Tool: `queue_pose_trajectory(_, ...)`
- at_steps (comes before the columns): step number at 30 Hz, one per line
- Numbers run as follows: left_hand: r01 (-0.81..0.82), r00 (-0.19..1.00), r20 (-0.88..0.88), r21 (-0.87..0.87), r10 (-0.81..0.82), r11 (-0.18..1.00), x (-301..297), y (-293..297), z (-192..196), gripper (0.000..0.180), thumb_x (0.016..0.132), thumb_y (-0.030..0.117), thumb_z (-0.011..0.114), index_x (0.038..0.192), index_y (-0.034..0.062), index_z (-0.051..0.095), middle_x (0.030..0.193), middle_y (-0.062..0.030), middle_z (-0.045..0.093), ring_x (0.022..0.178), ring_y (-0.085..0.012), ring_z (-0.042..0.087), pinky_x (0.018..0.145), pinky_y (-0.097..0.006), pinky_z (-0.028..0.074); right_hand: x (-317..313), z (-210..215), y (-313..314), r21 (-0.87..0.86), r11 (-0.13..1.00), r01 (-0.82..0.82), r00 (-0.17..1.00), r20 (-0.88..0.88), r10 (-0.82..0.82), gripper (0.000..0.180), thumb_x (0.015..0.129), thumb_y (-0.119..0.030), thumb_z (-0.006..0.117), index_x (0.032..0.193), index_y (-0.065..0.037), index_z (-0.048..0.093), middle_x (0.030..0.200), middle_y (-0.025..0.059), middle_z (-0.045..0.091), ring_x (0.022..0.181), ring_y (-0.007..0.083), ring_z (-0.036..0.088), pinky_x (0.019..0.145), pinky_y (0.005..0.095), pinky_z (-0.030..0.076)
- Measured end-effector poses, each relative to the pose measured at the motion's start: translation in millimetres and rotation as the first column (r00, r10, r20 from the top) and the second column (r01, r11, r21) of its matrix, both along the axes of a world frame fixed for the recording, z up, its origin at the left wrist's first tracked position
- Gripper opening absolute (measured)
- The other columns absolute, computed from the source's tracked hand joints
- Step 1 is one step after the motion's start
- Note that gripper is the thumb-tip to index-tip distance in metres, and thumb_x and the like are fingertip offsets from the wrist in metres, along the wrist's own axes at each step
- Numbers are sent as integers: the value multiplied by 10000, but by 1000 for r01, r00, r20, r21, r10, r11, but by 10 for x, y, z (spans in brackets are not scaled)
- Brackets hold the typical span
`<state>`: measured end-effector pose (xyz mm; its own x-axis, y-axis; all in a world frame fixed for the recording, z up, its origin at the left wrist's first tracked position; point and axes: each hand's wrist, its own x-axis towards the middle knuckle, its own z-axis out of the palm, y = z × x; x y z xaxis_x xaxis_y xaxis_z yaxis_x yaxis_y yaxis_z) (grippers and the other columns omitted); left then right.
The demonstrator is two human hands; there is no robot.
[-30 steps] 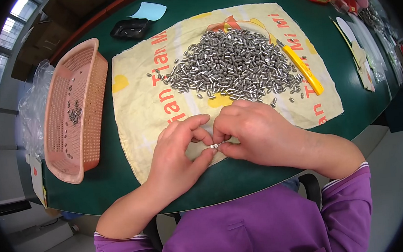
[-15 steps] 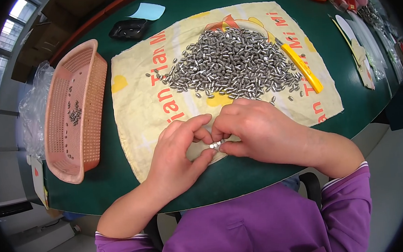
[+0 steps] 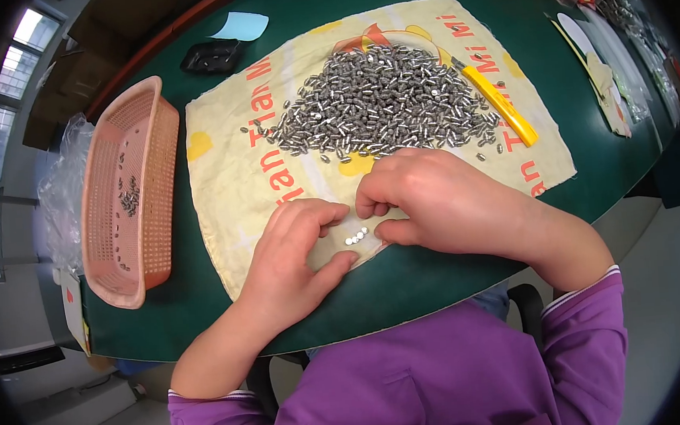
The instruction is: Inspecting and sorting small metal components on a workbench.
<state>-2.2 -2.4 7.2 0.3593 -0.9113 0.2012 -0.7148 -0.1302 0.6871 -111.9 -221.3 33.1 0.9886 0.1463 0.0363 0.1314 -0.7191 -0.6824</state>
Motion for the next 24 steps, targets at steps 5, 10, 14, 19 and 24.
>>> queue_pose_trajectory(5, 33, 999, 12, 13, -33, 999, -11, -34, 25, 451, 767, 47, 815, 1176, 33, 627, 1104, -117, 638, 1022, -317, 617, 879, -408, 510, 5, -64, -44, -2, 1000, 1, 1000, -2, -1, 216, 790, -76, 741, 997, -34, 691, 927, 109, 695, 919, 311, 684, 837, 421, 543)
queue_pose_trajectory(10, 38, 983, 175, 52, -47, 998, -75, -59, 89, 412, 813, 63, 775, 1205, 17, 656, 1104, -125, 639, 1003, -328, 630, 854, -415, 526, 55, -11, -91, 45, 999, 11, 991, -133, -5, 202, 806, -76, 718, 997, -16, 700, 920, 124, 712, 867, 287, 709, 792, 398, 565)
queue_pose_trajectory(14, 85, 965, 240, 92, -105, 992, -117, -111, 200, 406, 819, 71, 768, 1205, 16, 656, 1090, -130, 638, 984, -329, 634, 843, -416, 531, 49, -11, -113, 39, 999, 16, 991, -132, -10, 196, 823, -85, 700, 1005, -12, 705, 914, 129, 721, 838, 272, 717, 771, 383, 571)
queue_pose_trajectory(19, 97, 954, 271, 120, -127, 988, -143, -174, 225, 313, 827, 41, 740, 1136, 24, 692, 1039, -117, 645, 957, -321, 635, 830, -414, 536, 69, -24, -102, 3, 1000, 23, 993, -115, -22, 179, 836, -96, 685, 998, -25, 712, 919, 125, 725, 843, 274, 718, 770, 383, 568)
queue_pose_trajectory(24, 50, 953, 291, 132, -87, 990, -183, -189, 227, 220, 849, 36, 743, 1066, 37, 703, 1014, -101, 663, 936, -301, 652, 802, -401, 543, 84, -29, -83, -11, 1000, 18, 997, -77, -19, 170, 836, -93, 677, 991, -36, 716, 918, 123, 727, 841, 285, 716, 768, 390, 566)
